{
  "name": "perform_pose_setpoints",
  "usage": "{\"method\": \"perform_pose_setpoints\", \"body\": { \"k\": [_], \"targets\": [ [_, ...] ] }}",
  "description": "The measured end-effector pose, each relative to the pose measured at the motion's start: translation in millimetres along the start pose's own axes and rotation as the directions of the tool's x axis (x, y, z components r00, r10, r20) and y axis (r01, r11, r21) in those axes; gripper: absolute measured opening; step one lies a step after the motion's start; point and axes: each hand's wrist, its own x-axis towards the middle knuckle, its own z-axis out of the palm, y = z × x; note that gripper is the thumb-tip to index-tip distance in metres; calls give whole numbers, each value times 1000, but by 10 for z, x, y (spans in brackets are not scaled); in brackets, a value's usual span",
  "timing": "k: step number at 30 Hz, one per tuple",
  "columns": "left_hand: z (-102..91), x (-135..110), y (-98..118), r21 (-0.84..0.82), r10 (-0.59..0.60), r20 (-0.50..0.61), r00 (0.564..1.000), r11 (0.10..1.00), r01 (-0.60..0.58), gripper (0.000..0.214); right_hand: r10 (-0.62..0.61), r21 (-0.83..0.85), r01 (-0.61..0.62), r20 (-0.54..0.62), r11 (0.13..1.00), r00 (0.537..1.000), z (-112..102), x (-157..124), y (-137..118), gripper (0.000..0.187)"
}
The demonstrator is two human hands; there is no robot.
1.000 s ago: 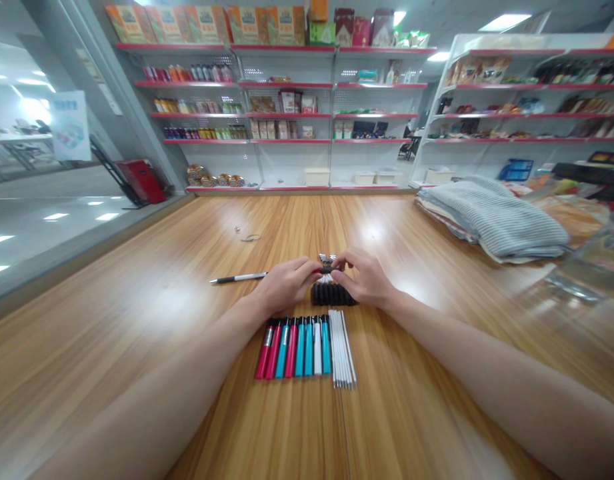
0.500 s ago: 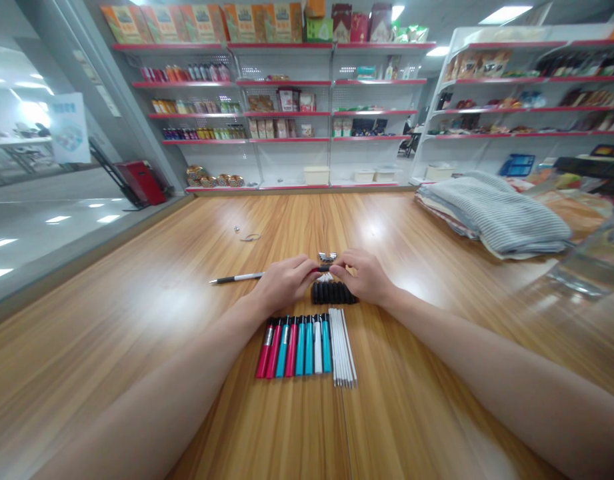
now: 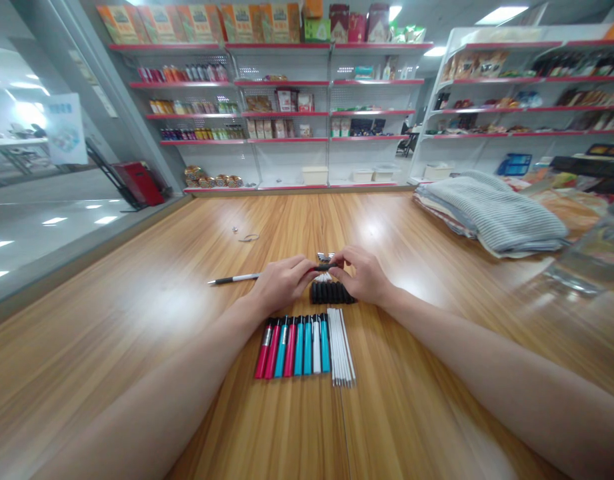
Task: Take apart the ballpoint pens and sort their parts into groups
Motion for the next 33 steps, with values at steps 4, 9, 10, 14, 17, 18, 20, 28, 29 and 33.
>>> {"method": "perform_pose_setpoints", "body": {
  "k": [4, 9, 10, 14, 17, 18, 20, 28, 29, 33],
  "targets": [
    [-1, -9, -1, 6, -2, 3, 1000, 1000, 2, 23, 18, 0, -18, 46, 1000, 999, 2, -6, -3, 14],
    [-6, -10, -8, 25, -13, -2, 1000, 1000, 14, 22, 40, 9, -40, -13, 999, 999, 20, -5, 21, 8],
    [-6, -9, -10, 27, -23, -5, 1000, 999, 23, 21, 44, 16, -44, -37, 999, 998, 20, -5, 25, 6],
    [-7, -5, -4, 1, -26, -7, 1000, 1000, 26, 21, 37, 51, -33, -88, 998, 995, 21, -7, 27, 8],
    [-10, 2, 7, 10, -41, 1, 999, 999, 41, 21, 9, 72, -2, -90, 997, 996, 28, -9, 21, 9],
    [-12, 5, 9, 24, -52, 8, 999, 998, 52, 22, -2, 75, 9, -92, 997, 996, 30, -10, 20, 9],
    [-21, 9, 8, 65, -74, 24, 997, 995, 72, 25, -19, 75, 26, -95, 997, 995, 29, -9, 17, 9],
    [-58, 11, 14, 142, -114, 44, 993, 984, 107, 35, -22, 68, 29, -97, 997, 995, 19, -4, 12, 11],
    [-54, 11, 13, 147, -120, 38, 992, 983, 113, 36, -23, 68, 30, -99, 997, 995, 21, -5, 13, 11],
    [-32, 9, -1, 167, -117, 25, 993, 980, 112, 39, -21, 63, 27, -104, 998, 994, 21, -7, 11, 10]
  ]
}}
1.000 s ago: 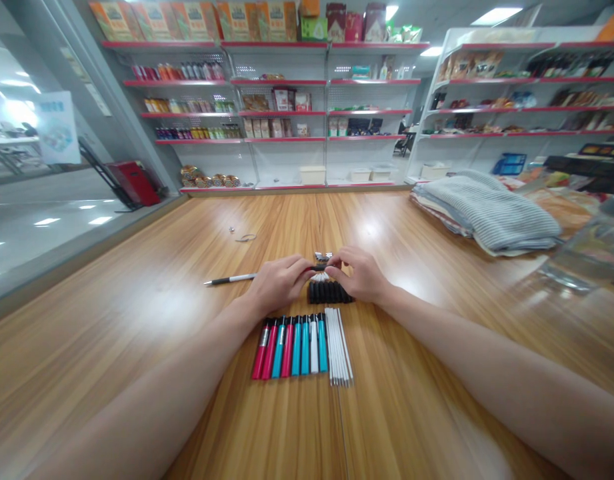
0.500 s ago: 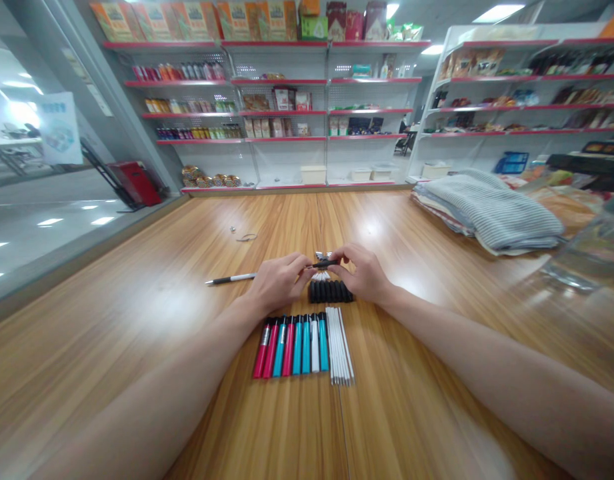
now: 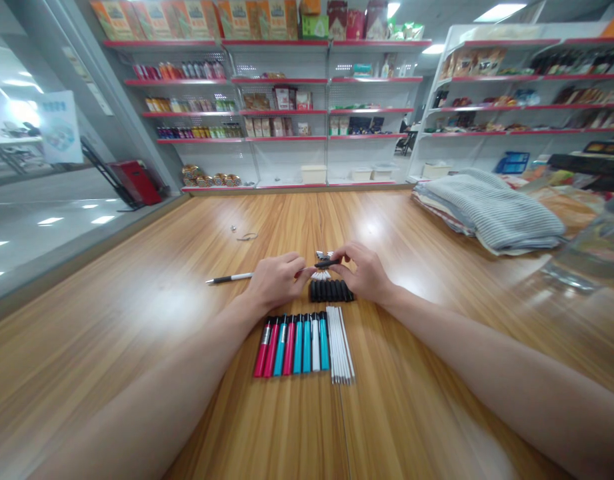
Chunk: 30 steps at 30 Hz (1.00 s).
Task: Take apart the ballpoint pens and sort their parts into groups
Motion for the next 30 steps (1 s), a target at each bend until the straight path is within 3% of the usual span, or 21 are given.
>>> {"method": "perform_pose_setpoints", "body": {
  "k": [12, 21, 30],
  "targets": [
    [21, -8, -17, -59, 3, -11, 1000, 998, -4, 33, -2, -4, 2, 4, 1000, 1000, -12, -8, 9, 10],
    [25, 2, 13, -60, 83, 36, 996, 995, -81, 26, -6, -5, 6, -9, 1000, 1000, -3, -1, -6, 10],
    [24, -15, -2, -49, 60, -15, 998, 997, -60, 26, 95, 14, -94, -27, 995, 995, -31, -9, 23, 12]
  ]
}}
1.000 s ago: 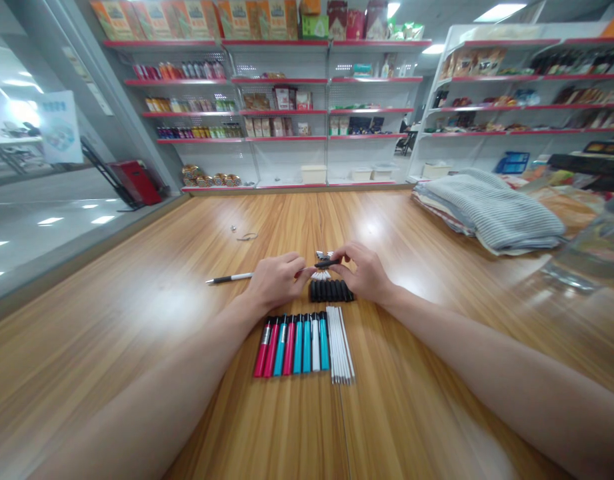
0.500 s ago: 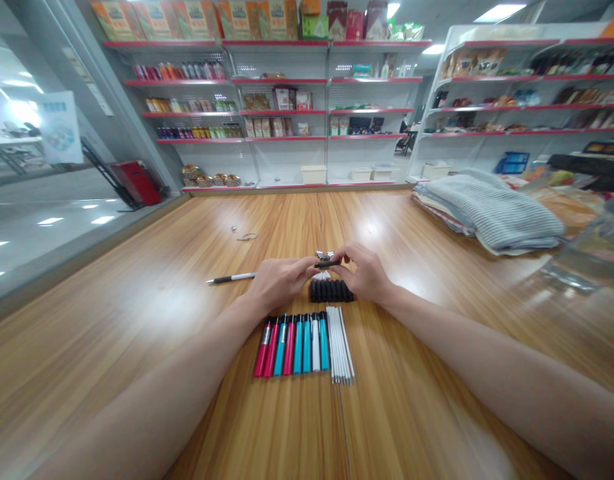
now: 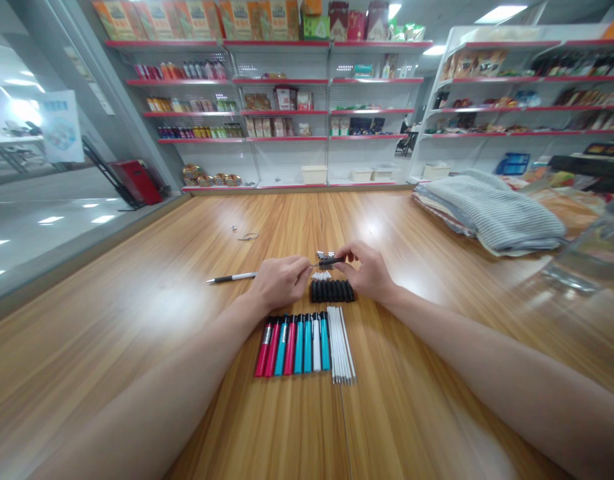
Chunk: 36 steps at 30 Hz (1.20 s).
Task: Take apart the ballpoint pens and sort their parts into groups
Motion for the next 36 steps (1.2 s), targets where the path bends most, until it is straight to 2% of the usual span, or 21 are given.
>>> {"method": "perform_pose_setpoints", "body": {
  "k": [3, 6, 8, 10, 13, 16, 20, 23, 26, 28, 31, 36],
  "targets": [
    [-7, 0, 2, 7, -17, 3, 1000, 1000, 17, 26, 64, 33, -64, -3, 997, 998, -5, -5, 35, 11],
    [-12, 1, 2, 23, -41, 11, 999, 999, 40, 27, 204, 136, -205, 23, 969, 979, -1, -5, 137, 12],
    [-11, 0, 0, 33, -47, 13, 999, 998, 46, 27, 305, 272, -322, 105, 907, 947, -3, 0, 232, 17],
    [-10, -1, -3, 38, -46, 15, 999, 998, 46, 27, 375, 423, -436, 225, 794, 899, -26, 7, 324, 22],
    [-8, -3, -8, 41, -50, 16, 999, 998, 50, 28, 393, 555, -590, 442, 586, 806, -124, 27, 427, 24],
    [-5, -8, -10, 41, -54, 21, 998, 998, 53, 28, 320, 509, -724, 666, 465, 674, -286, 58, 493, 24],
    [-4, -12, -11, 35, -57, 23, 998, 998, 56, 27, 239, 336, -814, 841, 474, 486, -476, 106, 548, 28],
    [-7, -10, -11, 33, -54, 16, 998, 998, 53, 27, 235, 252, -827, 880, 503, 412, -534, 131, 553, 30],
    [-8, -5, -12, 28, -54, 10, 998, 998, 54, 28, 268, 192, -829, 888, 525, 375, -531, 146, 526, 30],
    [-7, -3, -11, 22, -55, 11, 998, 998, 55, 28, 298, 158, -818, 880, 552, 371, -513, 152, 503, 29],
    [-4, -5, -10, 15, -58, 8, 998, 998, 58, 28, 321, 138, -791, 862, 596, 392, -482, 154, 481, 30],
    [-4, -10, -6, 22, -53, 5, 999, 998, 53, 27, 333, 158, -779, 839, 607, 429, -445, 139, 488, 31]
  ]
}}
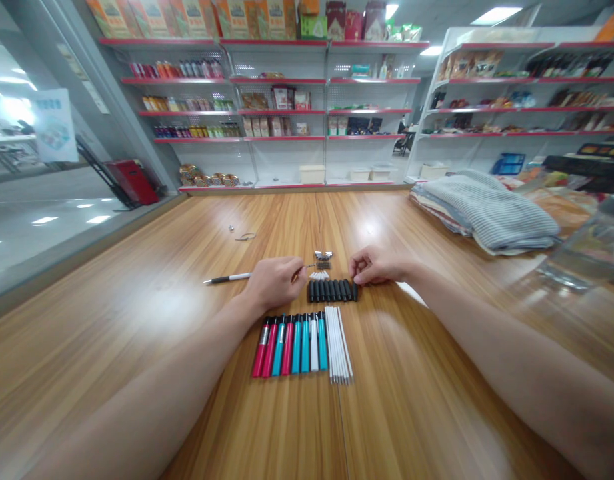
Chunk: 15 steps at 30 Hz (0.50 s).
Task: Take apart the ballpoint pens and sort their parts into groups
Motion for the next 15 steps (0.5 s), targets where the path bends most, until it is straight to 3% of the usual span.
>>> {"method": "perform_pose_setpoints", "body": {
  "k": [15],
  "targets": [
    [9, 2, -1, 25, 7, 6, 1000, 1000, -7, 29, -100, 16, 100, 16, 995, 995, 25, -24, 26, 29]
  ]
}}
